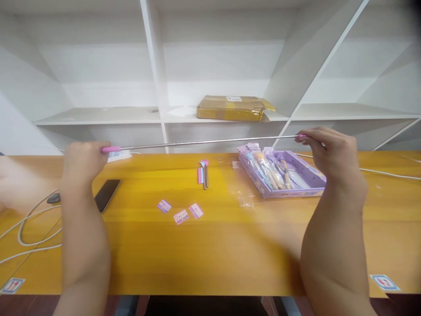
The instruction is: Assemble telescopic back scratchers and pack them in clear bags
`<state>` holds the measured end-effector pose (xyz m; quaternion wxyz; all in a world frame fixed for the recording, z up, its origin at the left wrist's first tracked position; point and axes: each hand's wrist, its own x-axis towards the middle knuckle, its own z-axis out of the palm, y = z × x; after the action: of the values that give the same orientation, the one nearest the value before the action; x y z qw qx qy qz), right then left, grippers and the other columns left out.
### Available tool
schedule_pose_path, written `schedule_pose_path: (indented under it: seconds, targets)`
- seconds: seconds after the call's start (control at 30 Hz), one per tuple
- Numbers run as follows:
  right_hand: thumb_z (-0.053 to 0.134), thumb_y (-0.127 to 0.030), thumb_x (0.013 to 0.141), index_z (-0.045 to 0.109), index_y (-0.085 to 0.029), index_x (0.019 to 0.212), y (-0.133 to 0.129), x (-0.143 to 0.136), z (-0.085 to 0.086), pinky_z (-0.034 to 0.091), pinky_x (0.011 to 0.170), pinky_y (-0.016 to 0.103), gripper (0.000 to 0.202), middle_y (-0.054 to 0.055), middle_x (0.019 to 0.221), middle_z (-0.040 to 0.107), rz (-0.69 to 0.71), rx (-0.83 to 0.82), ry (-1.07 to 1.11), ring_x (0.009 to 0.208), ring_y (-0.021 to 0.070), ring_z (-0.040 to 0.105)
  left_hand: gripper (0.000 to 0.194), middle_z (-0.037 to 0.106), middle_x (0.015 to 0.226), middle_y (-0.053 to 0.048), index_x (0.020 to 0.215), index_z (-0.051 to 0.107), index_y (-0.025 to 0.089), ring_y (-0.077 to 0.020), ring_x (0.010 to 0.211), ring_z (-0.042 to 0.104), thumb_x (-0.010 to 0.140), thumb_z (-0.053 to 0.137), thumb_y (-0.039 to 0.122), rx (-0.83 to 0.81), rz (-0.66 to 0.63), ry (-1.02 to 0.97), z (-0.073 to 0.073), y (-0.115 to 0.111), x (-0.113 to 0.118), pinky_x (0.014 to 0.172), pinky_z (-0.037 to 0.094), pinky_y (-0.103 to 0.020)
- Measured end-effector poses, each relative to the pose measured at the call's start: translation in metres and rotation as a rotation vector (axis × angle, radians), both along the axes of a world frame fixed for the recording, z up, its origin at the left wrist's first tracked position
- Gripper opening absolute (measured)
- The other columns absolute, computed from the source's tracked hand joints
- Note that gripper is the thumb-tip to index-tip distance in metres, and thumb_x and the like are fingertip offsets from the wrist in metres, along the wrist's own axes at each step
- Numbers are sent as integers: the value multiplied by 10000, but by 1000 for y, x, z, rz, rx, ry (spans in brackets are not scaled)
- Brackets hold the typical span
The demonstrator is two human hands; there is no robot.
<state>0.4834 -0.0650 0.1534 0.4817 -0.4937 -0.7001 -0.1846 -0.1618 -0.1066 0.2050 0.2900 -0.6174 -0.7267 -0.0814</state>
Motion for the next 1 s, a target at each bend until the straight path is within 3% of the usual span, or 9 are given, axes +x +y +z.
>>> schedule_pose_path:
  seconds: [0.13,0.23,0.33,0.47,0.57,0.7,0.83,1.0]
  targets:
    - [663,-231,1008,795,-207,898,1,-1,3,532,761,283,174,108,902,810,19,25,-27,782,169,726,307,589,695,-53,850,719,192,-186,636,273,991,451,244,4,13,22,3,-4,7,641,180,-294]
    - [665,-286,1025,797,-200,900,4,-11,4,525,750,276,201,109,878,800,61,41,-60,784,170,725,298,635,712,-63,875,738,206,-193,645,375,990,467,258,-15,-18,59,3,-5,22,639,186,-299]
    - [656,-335,1049,802,-205,936,8,-40,3,513,742,277,225,97,875,790,111,53,-104,783,171,718,316,719,787,-89,961,773,214,-225,695,537,989,461,255,-51,-49,83,-1,-4,47,643,209,-318]
    - [587,-289,1083,792,-233,1052,5,-93,-2,505,728,293,215,64,912,776,177,76,-185,829,193,718,359,754,820,-120,989,795,235,-281,734,655,1001,438,269,-68,-86,79,-10,0,74,642,255,-352]
    - [549,-232,1086,774,-259,1103,-2,-118,-5,491,705,299,227,53,932,768,178,92,-242,834,198,705,368,739,783,-128,955,788,239,-309,738,684,1008,425,267,-81,-89,79,-13,0,78,644,287,-363]
    - [557,-155,1060,754,-263,1156,-12,-130,-3,470,690,305,245,51,930,757,202,141,-294,826,193,687,352,732,775,-135,943,773,223,-319,738,697,1004,426,246,-92,-96,88,-13,-4,83,640,307,-366]
    - [476,-57,1055,725,-233,1185,-32,-162,-6,443,691,307,332,53,911,743,236,174,-397,808,182,648,353,722,771,-146,947,758,193,-314,727,688,1006,411,201,-155,-195,109,-25,-9,118,627,322,-366]
    - [424,-35,1069,693,-200,1219,-49,-213,-23,427,694,314,349,48,855,708,327,180,-455,760,182,584,324,681,723,-131,907,705,180,-270,654,639,993,399,119,-214,-303,53,-43,-21,169,568,267,-346]
